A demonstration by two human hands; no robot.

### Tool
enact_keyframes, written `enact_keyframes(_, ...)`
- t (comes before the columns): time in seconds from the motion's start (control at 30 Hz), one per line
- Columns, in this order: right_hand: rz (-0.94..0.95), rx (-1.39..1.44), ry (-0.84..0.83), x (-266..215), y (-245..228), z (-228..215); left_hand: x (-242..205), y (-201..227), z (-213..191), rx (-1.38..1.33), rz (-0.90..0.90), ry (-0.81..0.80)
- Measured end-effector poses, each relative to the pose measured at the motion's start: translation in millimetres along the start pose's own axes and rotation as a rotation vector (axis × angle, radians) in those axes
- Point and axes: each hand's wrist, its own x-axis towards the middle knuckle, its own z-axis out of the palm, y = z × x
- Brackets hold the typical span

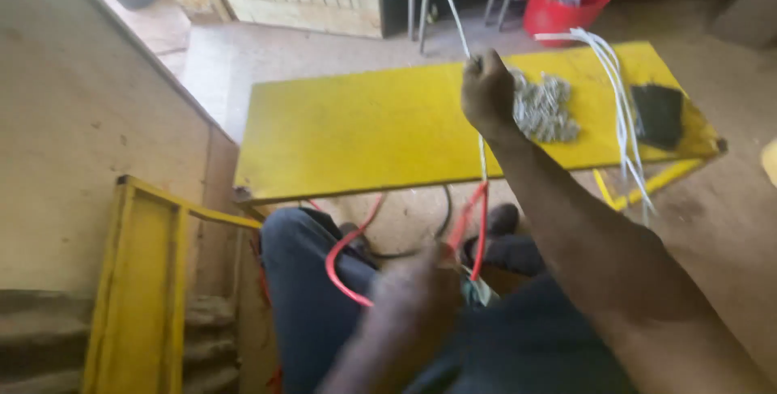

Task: The person sits on the floor and uses a knife to strip the insulation off red and white wires. They repeatedly hold the wires against a yellow table, cut the outer layer, and pull the insulation away to expose the inner conductor.

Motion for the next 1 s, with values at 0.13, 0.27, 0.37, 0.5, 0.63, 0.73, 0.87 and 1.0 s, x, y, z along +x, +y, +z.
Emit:
enact_keyframes(0.13, 0.023, 0.083, -0.22, 8, -37, -48, 61, -82, -13, -0.017, -0.267, -0.184)
enact_keyframes(0.27, -0.033, -0.206, -0.299, -41, -45, -36, 71, -101, 15, -0.106, -0.105, -0.143)
enact_keyframes(0.37, -0.079, -0.249, -0.369, -77, -61, -32, 77, -65, 53, -0.411, -0.22, -0.282)
enact_keyframes(0.5, -0.004, -0.224, -0.527, -101, -22, -10, 87, -43, 97, -0.906, -0.325, -0.482)
enact_keyframes(0.63, -0.011, 0.051, -0.604, -113, -4, -29, 69, -65, 151, -1.076, -0.357, -0.387)
enact_keyframes(0.73, 0.063, 0.08, -0.542, -118, -23, -76, 68, -93, 156, -1.157, -0.438, -0.327)
enact_keyframes(0.87, 0.546, -0.204, -0.784, -163, -22, -163, 74, -122, 207, -1.333, -0.428, -0.225)
enact_keyframes(1.0, 0.729, 0.165, -0.851, -224, -61, -207, 84, -98, 161, -1.344, -0.421, -0.202)
